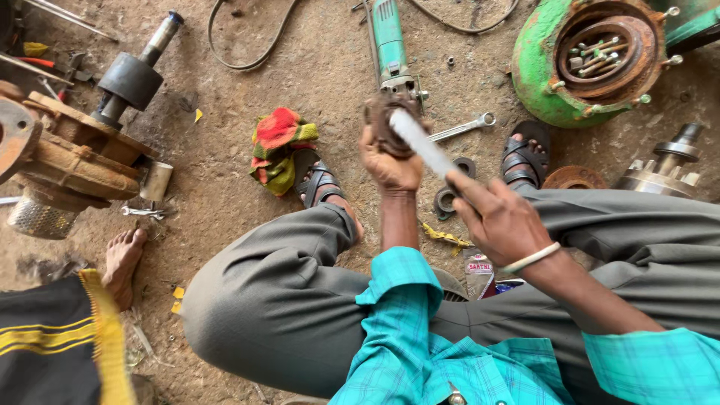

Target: The person sits on the ground and uses a metal file to smooth the edges of a circular metal part. They then wipe the part with a cloth. Another person is visible working on a separate green pump component nearby.

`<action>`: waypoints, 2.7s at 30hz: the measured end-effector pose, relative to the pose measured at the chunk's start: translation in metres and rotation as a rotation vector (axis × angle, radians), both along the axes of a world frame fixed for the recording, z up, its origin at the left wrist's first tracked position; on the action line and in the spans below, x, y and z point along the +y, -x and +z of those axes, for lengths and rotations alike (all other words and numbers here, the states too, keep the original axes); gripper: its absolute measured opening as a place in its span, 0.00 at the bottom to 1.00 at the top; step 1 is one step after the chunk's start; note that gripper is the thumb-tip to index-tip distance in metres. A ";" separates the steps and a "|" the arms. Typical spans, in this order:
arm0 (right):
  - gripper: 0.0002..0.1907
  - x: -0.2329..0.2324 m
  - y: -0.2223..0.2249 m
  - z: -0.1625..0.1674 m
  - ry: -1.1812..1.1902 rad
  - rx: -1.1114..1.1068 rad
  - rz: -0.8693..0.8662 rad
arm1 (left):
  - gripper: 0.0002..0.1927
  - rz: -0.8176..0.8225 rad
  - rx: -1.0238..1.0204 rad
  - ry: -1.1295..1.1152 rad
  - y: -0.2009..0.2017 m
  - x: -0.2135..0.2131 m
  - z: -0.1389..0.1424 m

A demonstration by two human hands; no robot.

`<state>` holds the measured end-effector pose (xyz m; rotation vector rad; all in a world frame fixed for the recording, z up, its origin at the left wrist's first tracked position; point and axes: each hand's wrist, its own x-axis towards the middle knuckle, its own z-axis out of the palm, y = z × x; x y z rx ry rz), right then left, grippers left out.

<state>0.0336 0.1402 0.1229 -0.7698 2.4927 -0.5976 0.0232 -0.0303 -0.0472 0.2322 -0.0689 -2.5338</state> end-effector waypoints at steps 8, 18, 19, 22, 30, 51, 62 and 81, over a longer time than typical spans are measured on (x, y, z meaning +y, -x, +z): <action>0.26 0.015 0.003 -0.029 -0.107 0.052 0.090 | 0.33 -0.031 0.074 -0.081 0.014 -0.002 0.012; 0.23 0.040 0.051 -0.153 0.096 0.047 0.053 | 0.24 0.047 0.087 -0.052 0.003 -0.023 0.041; 0.24 0.044 0.065 -0.168 0.106 0.140 0.121 | 0.24 0.049 0.054 -0.068 0.006 -0.020 0.044; 0.20 0.063 0.086 -0.207 0.267 0.149 0.127 | 0.25 0.088 -0.044 0.009 0.012 -0.018 0.046; 0.18 0.079 0.089 -0.219 0.395 0.040 0.101 | 0.14 0.160 0.012 -0.007 0.010 -0.016 0.031; 0.27 0.043 0.077 -0.089 -0.247 0.173 0.104 | 0.28 -0.236 -0.022 -0.191 0.018 0.006 0.025; 0.26 0.009 0.058 -0.053 -0.295 0.291 0.152 | 0.19 -0.087 0.105 -0.210 0.029 0.004 0.006; 0.23 0.004 0.009 0.009 -0.176 0.155 0.039 | 0.29 -0.142 0.095 -0.285 0.011 0.017 -0.018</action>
